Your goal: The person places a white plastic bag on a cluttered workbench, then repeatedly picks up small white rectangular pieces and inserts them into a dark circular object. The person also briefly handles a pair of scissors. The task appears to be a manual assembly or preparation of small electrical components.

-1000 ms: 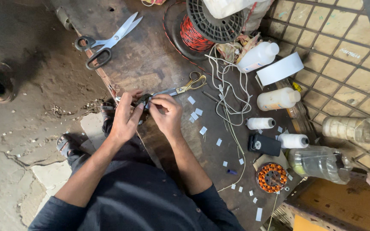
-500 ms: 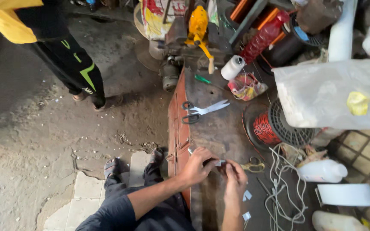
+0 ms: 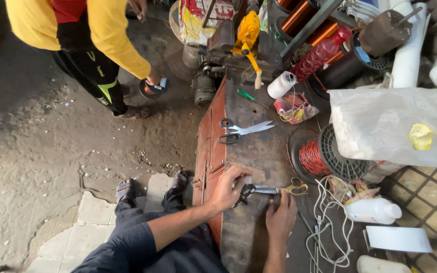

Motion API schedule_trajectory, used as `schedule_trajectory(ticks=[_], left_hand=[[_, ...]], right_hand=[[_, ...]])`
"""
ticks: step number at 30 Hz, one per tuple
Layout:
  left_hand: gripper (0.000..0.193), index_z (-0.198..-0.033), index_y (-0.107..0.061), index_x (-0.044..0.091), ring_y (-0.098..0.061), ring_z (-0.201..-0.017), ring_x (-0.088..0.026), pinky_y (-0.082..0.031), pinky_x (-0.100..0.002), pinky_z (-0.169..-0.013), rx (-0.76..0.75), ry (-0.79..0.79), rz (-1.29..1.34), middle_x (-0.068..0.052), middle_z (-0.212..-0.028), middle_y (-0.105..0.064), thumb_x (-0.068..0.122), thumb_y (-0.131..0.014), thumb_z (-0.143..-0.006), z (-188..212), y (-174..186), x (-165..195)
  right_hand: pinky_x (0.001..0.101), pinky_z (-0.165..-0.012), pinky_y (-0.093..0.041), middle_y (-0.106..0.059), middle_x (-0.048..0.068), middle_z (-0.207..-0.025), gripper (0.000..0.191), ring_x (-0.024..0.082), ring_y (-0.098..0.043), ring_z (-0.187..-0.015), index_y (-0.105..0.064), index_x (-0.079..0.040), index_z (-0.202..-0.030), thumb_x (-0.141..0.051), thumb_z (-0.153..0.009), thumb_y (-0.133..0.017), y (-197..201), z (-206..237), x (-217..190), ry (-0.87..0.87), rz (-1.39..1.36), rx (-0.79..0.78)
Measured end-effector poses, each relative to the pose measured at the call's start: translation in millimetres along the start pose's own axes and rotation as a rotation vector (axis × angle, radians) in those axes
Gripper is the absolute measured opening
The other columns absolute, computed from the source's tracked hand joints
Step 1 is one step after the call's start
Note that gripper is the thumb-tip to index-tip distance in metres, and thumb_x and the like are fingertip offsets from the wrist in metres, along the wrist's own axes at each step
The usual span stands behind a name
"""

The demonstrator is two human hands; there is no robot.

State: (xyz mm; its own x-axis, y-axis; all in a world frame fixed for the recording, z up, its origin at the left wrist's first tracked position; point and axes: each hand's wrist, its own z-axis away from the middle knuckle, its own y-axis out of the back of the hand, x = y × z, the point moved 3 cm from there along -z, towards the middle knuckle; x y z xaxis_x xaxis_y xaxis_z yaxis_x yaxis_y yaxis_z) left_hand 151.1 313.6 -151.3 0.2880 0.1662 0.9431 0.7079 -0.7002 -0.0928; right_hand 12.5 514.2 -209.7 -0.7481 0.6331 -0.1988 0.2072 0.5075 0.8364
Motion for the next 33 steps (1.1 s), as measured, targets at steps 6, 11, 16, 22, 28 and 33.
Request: schedule_trajectory(ticks=[6,11,16,22,28,33], left_hand=[[0.022,-0.108,-0.07,0.003,-0.064,-0.086,-0.02,-0.052,-0.032,-0.076,-0.001,0.096,0.024,-0.009,-0.096,-0.066,-0.007,-0.065,-0.089,2,0,-1],[0.022,-0.107,-0.071,0.003,-0.062,-0.081,-0.017,-0.051,-0.03,-0.073,0.015,0.07,-0.056,-0.007,-0.095,-0.066,-0.006,-0.068,-0.088,3,0,-8],[0.014,-0.109,-0.066,0.003,-0.062,-0.083,-0.008,-0.051,-0.024,-0.07,-0.029,0.267,0.232,-0.002,-0.096,-0.066,-0.002,-0.067,-0.096,6,-9,-30],[0.011,-0.108,-0.068,-0.002,-0.066,-0.084,-0.006,-0.054,-0.022,-0.074,-0.095,0.388,0.453,-0.002,-0.097,-0.071,-0.003,-0.068,-0.097,1,-12,-43],[0.014,-0.109,-0.07,-0.004,-0.067,-0.082,-0.007,-0.053,-0.023,-0.072,-0.122,0.456,0.471,-0.004,-0.097,-0.072,-0.003,-0.07,-0.096,-2,-11,-46],[0.015,-0.108,-0.068,-0.001,-0.07,-0.08,-0.008,-0.055,-0.022,-0.069,-0.146,0.481,0.48,-0.003,-0.094,-0.072,-0.002,-0.07,-0.093,-3,-11,-48]], right_hand=[[0.0531,-0.085,-0.049,-0.055,0.017,-0.113,0.053,0.043,-0.058,-0.102,-0.07,-0.019,-0.121,-0.052,-0.081,-0.078,1,-30,6,-0.038,0.117,-0.137],[0.0527,-0.082,-0.048,-0.06,0.011,-0.108,0.052,0.038,-0.058,-0.103,-0.067,-0.016,-0.098,-0.064,-0.081,-0.074,-6,-45,18,-0.083,0.21,-0.14],[0.0592,-0.083,-0.043,-0.065,0.011,-0.111,0.053,0.04,-0.057,-0.105,-0.07,-0.014,-0.109,-0.059,-0.082,-0.076,5,-35,50,-0.123,0.228,-0.275],[0.057,-0.084,-0.045,-0.071,0.009,-0.095,0.04,0.038,-0.063,-0.102,-0.073,-0.01,-0.085,-0.044,-0.069,-0.088,24,-16,60,-0.276,0.179,-0.353],[0.0416,-0.058,-0.054,-0.073,0.009,-0.073,0.038,0.027,-0.071,-0.066,-0.072,-0.006,-0.081,-0.036,-0.068,-0.091,24,-1,67,-0.375,-0.146,-0.425],[0.0374,-0.064,-0.051,-0.073,0.013,-0.078,0.031,0.02,-0.066,-0.07,-0.071,-0.002,-0.089,-0.023,-0.074,-0.088,19,35,54,-0.688,-0.681,-0.398]])
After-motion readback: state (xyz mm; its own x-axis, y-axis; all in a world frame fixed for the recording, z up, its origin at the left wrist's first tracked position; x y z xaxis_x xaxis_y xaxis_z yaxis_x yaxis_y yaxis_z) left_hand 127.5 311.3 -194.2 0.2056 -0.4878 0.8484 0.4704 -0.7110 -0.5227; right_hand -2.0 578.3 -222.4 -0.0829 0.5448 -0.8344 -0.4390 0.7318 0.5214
